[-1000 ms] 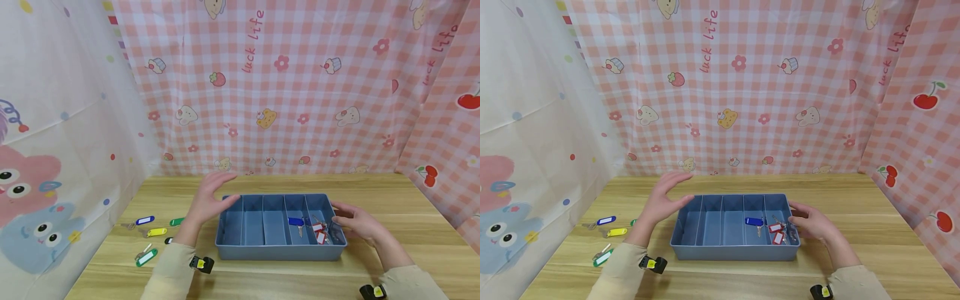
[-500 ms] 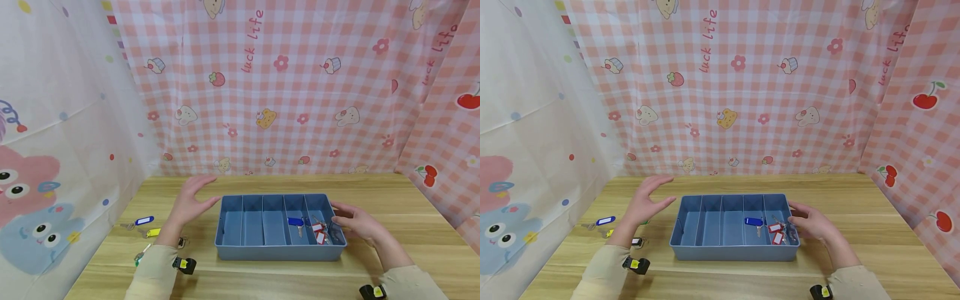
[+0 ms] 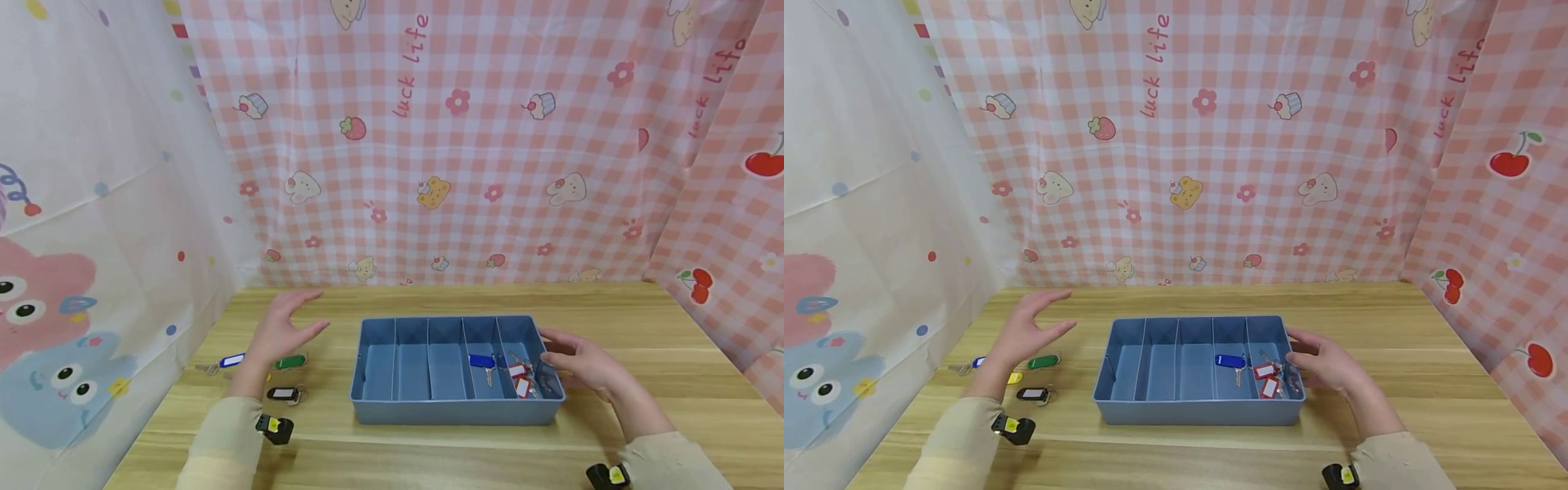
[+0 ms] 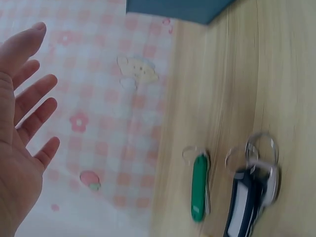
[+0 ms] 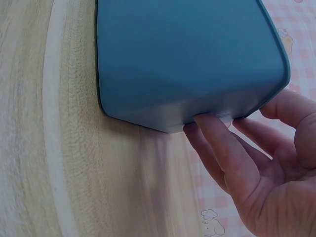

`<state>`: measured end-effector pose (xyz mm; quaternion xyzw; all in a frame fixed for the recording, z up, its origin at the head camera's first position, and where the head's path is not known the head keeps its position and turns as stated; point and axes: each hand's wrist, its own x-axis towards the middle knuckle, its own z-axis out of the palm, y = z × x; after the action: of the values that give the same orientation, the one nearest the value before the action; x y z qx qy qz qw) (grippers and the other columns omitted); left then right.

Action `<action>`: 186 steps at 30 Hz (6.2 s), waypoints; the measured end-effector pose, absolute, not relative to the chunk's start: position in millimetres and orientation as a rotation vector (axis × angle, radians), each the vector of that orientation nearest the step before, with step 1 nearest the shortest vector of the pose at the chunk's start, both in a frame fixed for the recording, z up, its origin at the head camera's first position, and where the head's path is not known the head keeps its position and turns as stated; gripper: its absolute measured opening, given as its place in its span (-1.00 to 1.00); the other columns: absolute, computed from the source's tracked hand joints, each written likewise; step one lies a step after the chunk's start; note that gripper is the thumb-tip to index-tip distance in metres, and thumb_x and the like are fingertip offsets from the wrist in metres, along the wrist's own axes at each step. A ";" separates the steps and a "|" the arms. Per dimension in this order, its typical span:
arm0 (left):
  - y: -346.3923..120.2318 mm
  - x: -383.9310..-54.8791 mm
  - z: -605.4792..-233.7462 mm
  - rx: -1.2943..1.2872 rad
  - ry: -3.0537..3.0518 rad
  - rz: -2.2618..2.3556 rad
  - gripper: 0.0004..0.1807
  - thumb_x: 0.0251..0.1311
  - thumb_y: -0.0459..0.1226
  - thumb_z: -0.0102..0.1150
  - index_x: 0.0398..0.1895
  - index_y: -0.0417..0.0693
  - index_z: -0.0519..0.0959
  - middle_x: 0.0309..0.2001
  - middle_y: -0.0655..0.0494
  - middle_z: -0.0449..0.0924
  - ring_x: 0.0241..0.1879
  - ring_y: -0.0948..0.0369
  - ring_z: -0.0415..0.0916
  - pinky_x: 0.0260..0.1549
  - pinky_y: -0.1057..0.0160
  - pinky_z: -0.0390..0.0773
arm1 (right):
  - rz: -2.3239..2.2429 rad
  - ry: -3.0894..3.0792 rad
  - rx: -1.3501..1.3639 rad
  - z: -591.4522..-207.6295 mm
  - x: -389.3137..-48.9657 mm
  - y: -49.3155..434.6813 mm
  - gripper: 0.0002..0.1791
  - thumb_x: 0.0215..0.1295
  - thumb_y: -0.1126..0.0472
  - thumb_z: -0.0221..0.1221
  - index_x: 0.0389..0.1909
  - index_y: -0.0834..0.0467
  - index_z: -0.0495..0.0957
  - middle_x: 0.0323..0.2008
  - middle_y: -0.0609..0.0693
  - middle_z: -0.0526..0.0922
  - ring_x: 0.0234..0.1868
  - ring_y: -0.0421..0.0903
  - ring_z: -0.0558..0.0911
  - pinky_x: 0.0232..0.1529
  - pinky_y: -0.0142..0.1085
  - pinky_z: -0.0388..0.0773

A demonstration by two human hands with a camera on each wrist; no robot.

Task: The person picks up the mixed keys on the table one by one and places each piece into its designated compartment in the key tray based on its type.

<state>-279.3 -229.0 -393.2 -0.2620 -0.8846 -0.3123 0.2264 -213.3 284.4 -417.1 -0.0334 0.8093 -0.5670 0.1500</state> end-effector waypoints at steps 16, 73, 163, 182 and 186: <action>-286.8 -278.8 -397.2 -0.498 -2.621 -0.863 -0.31 0.16 -0.11 0.41 0.30 -0.23 0.45 0.25 -0.27 0.44 0.29 -0.22 0.27 0.26 -0.26 0.17 | -1.614 2.337 -0.086 -416.1 -214.4 284.7 -0.28 0.45 0.27 0.11 0.50 0.36 0.01 0.38 0.53 0.12 0.24 0.36 0.39 0.03 0.15 0.53; -404.7 -242.4 -453.4 0.027 -2.841 -1.169 -0.14 0.13 -0.12 0.45 0.37 -0.41 0.28 0.33 -0.49 0.23 0.26 -0.38 0.21 0.19 -0.33 0.19 | -1.659 2.303 -0.101 -416.8 -213.1 282.9 -0.28 0.44 0.31 0.10 0.49 0.39 0.00 0.37 0.55 0.13 0.21 0.33 0.43 0.01 0.14 0.54; -350.4 -269.8 -405.0 0.087 -2.655 -1.179 -0.65 0.30 -0.17 0.28 -0.06 -0.31 0.66 0.09 -0.31 0.53 0.19 -0.25 0.32 0.15 -0.30 0.25 | -1.608 2.359 -0.102 -419.4 -213.1 285.4 -0.28 0.45 0.25 0.11 0.49 0.37 0.02 0.37 0.53 0.15 0.24 0.35 0.40 0.02 0.12 0.54; -320.0 -284.4 -395.5 -0.207 -2.579 -1.129 -0.81 0.24 -0.30 0.33 -0.19 -0.28 0.70 -0.07 -0.24 0.64 0.04 -0.13 0.47 0.12 -0.20 0.32 | -1.657 2.324 -0.120 -417.9 -211.5 282.9 -0.28 0.43 0.29 0.11 0.47 0.42 0.02 0.33 0.55 0.19 0.15 0.22 0.49 0.02 0.10 0.55; -308.5 -286.7 -388.6 -0.251 -2.549 -1.169 -0.84 0.21 -0.33 0.35 -0.22 -0.27 0.71 -0.07 -0.24 0.62 0.04 -0.11 0.45 0.17 -0.24 0.25 | -1.662 2.321 -0.114 -418.0 -211.4 282.5 -0.28 0.43 0.29 0.11 0.47 0.42 0.02 0.32 0.55 0.19 0.15 0.22 0.49 0.01 0.10 0.56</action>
<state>-286.7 -308.5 -388.6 -0.0881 -0.8933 -0.4098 0.1621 -211.4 282.5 -418.0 -0.0394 0.8041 -0.5760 0.1419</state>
